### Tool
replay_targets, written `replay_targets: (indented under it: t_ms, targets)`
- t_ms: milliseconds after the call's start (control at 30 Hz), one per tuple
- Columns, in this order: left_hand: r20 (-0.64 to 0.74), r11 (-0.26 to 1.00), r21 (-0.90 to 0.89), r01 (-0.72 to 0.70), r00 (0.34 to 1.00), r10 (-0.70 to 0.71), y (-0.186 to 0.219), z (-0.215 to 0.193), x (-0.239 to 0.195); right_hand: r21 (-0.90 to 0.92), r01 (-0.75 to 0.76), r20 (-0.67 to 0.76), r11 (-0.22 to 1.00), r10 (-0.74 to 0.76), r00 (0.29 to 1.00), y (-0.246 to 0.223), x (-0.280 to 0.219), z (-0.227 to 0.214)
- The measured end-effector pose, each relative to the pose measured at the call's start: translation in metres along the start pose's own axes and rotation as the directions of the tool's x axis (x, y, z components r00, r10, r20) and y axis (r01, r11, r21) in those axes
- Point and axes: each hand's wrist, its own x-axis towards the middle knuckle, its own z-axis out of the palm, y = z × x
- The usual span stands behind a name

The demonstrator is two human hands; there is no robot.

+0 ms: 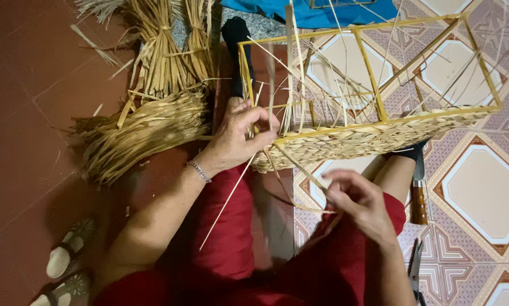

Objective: The person sits on the floor and weaves dried palm leaves into a rectangular basket frame. They use scissors to trim excess strands and a knife to adjust the weave, then continue interlacing new strands by hand to build up the basket sides.

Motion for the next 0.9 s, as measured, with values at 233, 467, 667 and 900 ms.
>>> replay_targets:
  t_ms: [233, 467, 667, 900]
  targets:
    - [0.006, 0.989, 0.143, -0.026, 1.0, 0.026, 0.008, 0.002, 0.002, 0.221, -0.02, -0.015, 0.975, 0.024, 1.0, 0.02, -0.031, -0.008]
    - [-0.191, 1.0, 0.031, -0.004, 0.982, 0.01, 0.01, 0.016, -0.019, 0.08, -0.28, -0.097, 0.957, 0.287, 0.953, 0.034, -0.043, -0.008]
    - [-0.05, 0.826, 0.462, -0.322, 0.921, 0.387, 0.03, 0.032, -0.038, -0.429, 0.089, -0.099, 0.899, -0.145, 0.984, -0.001, -0.054, 0.007]
    - [0.196, 0.775, 0.482, -0.409, 0.912, 0.36, 0.051, 0.026, -0.03, -0.975, 0.175, 0.042, 0.135, -0.666, 0.745, -0.049, -0.06, 0.039]
